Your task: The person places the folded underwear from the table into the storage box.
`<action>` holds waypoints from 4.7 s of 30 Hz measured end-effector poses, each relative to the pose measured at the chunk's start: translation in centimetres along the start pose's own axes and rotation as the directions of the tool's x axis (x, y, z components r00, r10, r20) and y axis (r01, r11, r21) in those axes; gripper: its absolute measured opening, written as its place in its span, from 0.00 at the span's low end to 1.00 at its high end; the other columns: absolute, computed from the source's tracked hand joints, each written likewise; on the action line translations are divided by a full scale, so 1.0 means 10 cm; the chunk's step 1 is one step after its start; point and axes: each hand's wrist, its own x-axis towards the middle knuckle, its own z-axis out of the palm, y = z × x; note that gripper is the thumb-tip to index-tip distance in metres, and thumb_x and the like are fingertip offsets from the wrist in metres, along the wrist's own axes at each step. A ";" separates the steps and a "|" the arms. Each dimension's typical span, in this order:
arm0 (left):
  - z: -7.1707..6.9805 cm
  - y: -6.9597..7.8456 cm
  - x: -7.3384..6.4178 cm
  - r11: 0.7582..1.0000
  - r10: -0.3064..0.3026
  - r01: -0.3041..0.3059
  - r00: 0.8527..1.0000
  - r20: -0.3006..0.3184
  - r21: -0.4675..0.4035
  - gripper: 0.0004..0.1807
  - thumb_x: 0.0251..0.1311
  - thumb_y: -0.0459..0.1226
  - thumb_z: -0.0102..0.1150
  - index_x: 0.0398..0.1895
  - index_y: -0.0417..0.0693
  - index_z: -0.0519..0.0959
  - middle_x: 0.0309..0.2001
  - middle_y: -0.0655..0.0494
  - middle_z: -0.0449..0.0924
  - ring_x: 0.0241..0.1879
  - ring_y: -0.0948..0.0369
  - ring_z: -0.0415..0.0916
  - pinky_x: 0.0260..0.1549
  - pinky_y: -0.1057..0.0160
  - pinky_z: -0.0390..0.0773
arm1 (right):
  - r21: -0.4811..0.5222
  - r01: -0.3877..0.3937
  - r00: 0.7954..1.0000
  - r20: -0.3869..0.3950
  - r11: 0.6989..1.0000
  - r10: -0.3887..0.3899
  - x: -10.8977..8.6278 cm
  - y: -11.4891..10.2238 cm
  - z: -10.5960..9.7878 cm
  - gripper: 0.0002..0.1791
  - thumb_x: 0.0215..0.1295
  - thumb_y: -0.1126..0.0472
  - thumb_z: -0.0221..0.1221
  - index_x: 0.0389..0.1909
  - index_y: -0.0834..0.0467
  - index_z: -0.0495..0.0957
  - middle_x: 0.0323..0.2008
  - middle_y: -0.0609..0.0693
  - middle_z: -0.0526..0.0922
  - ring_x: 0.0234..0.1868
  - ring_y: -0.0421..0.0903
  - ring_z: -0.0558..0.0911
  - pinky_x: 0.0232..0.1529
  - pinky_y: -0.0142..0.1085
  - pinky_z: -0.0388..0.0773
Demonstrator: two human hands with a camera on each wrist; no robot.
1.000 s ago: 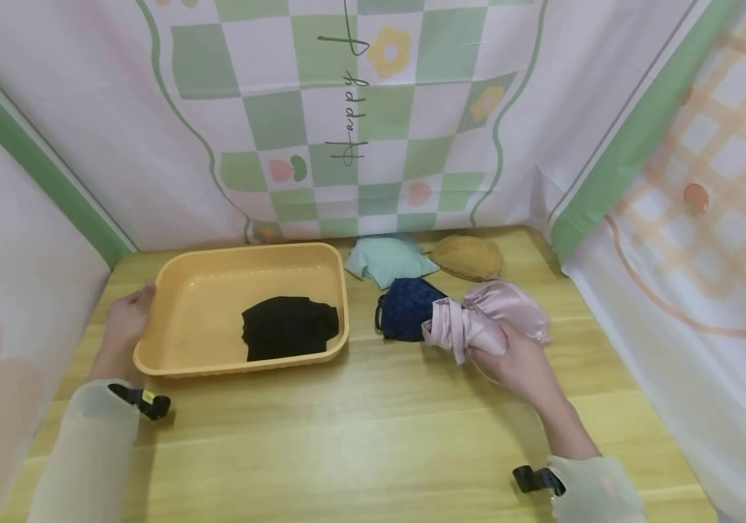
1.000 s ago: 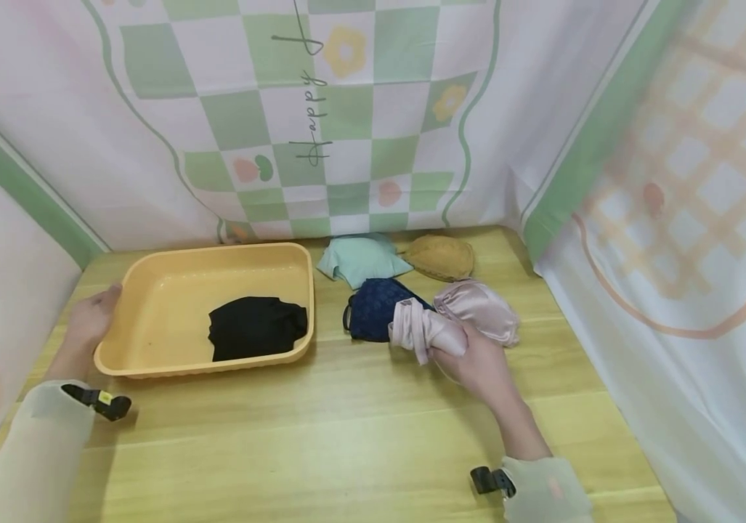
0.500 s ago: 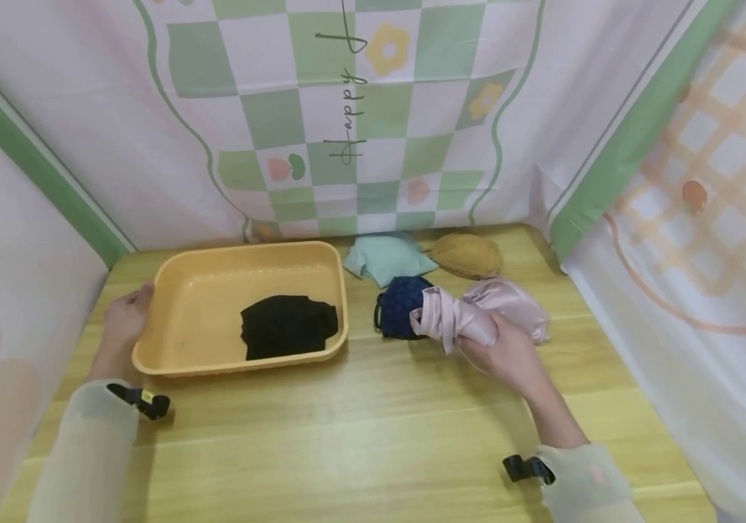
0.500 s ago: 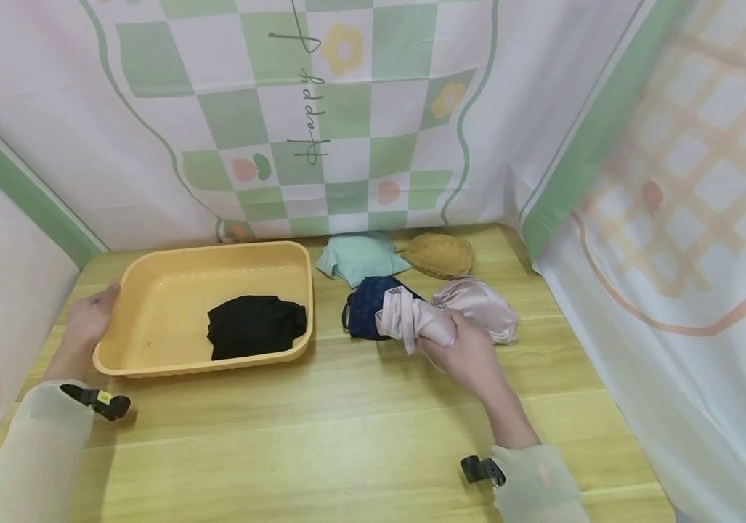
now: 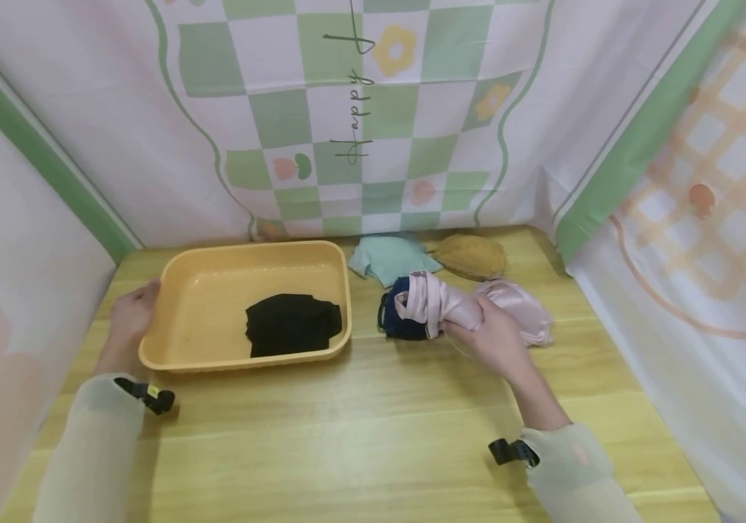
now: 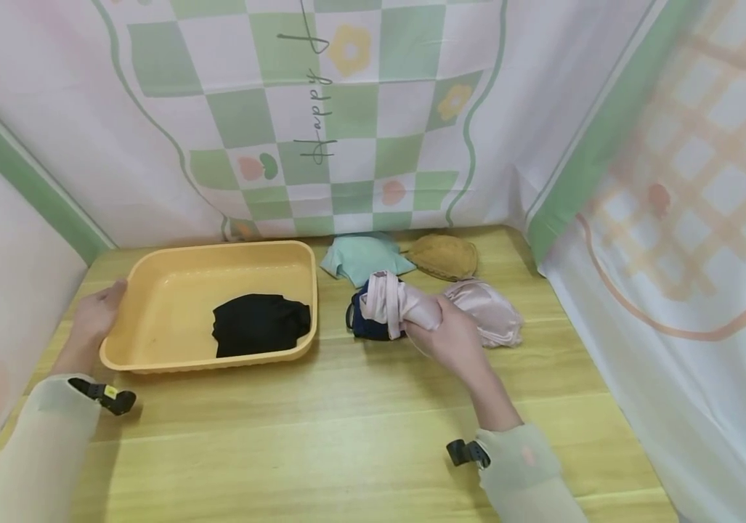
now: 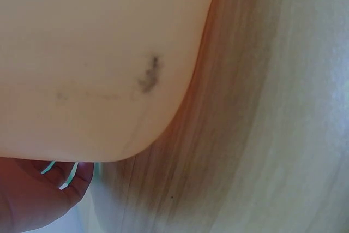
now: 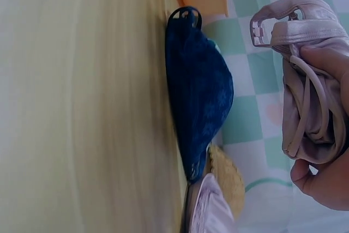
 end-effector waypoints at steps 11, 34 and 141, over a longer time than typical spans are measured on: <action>0.00 0.01 0.00 1.000 0.007 -0.007 1.000 -0.018 0.001 0.46 0.73 0.64 0.25 0.72 0.35 0.62 0.68 0.25 0.64 0.64 0.34 0.66 0.65 0.38 0.67 | 0.054 -0.017 1.000 0.004 0.998 0.017 0.17 -0.25 0.11 0.33 0.56 0.45 0.71 0.56 0.60 0.77 0.41 0.60 0.85 0.38 0.54 0.82 0.39 0.47 0.79; -0.01 0.04 -0.01 0.999 -0.027 0.027 1.000 0.001 -0.020 0.48 0.71 0.67 0.24 0.75 0.36 0.58 0.69 0.26 0.62 0.65 0.34 0.65 0.65 0.39 0.68 | 0.075 0.065 0.998 -0.029 0.995 -0.063 0.35 -0.50 0.28 0.30 0.54 0.44 0.71 0.52 0.59 0.78 0.40 0.59 0.86 0.39 0.55 0.83 0.40 0.50 0.79; 0.01 -0.02 0.05 1.000 -0.002 0.002 1.000 -0.015 -0.001 0.47 0.71 0.67 0.25 0.74 0.36 0.61 0.70 0.27 0.62 0.67 0.34 0.64 0.67 0.38 0.66 | -0.092 0.270 0.960 0.106 0.958 -0.261 1.42 -1.51 1.63 0.27 0.62 0.36 0.63 0.50 0.53 0.78 0.44 0.47 0.86 0.40 0.48 0.84 0.48 0.49 0.78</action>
